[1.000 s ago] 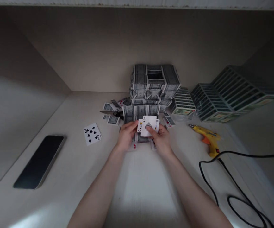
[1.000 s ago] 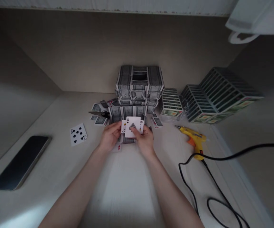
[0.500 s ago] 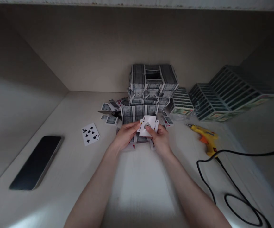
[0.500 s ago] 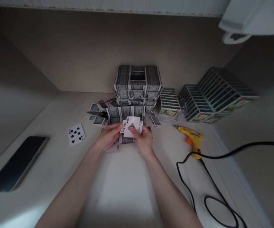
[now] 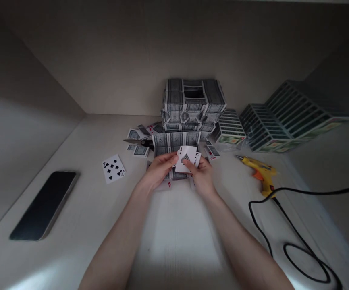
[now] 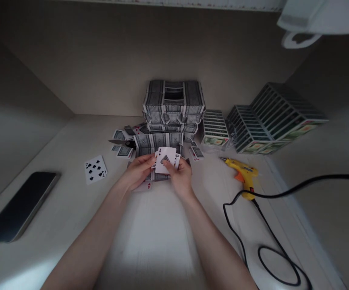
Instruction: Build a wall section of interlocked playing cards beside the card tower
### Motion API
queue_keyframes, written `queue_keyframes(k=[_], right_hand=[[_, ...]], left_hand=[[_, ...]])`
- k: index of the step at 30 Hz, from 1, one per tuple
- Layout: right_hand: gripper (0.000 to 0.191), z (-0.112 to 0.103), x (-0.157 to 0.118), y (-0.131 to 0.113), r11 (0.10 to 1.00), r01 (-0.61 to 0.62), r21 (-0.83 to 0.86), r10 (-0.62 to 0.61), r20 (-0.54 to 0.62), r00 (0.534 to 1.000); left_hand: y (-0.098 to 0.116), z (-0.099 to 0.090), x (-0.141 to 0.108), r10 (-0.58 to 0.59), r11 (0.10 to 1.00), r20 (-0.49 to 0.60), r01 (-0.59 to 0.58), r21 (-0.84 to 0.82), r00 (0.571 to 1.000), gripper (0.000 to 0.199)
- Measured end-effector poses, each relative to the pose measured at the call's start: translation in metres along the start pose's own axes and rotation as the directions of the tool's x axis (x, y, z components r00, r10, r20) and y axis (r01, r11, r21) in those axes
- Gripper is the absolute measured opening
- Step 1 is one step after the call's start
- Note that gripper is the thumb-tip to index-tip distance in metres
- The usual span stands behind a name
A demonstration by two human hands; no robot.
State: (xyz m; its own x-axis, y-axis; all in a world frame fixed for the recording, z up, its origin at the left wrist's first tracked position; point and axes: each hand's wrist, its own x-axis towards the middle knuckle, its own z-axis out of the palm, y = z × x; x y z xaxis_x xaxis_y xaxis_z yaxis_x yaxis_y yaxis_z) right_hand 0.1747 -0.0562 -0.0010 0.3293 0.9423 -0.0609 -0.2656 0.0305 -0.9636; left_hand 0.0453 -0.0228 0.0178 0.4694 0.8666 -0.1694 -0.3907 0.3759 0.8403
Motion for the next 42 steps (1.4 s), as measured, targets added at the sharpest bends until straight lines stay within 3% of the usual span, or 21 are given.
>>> queue_keyframes(k=[8,23,42], right_hand=[[0.028,0.0,0.0,-0.002,0.997,-0.044,0.062,0.044,0.0,0.999],[0.032,0.0006,0.0012,-0.0018,0.996,-0.057,0.073,0.059,-0.022,0.998],[0.024,-0.0027,0.0032,0.0013,0.999,0.026,-0.034,-0.027,-0.038,0.999]], left_hand=[[0.0005,0.0006,0.0008,-0.007,0.991,-0.142,-0.012,-0.131,0.99,0.026],[-0.0008,-0.0018,-0.0002,0.005,0.999,-0.036,-0.006,-0.032,0.999,0.027],[-0.0016,0.0024,0.0001,-0.019,1.0,-0.021,0.02,0.015,1.0,0.036]])
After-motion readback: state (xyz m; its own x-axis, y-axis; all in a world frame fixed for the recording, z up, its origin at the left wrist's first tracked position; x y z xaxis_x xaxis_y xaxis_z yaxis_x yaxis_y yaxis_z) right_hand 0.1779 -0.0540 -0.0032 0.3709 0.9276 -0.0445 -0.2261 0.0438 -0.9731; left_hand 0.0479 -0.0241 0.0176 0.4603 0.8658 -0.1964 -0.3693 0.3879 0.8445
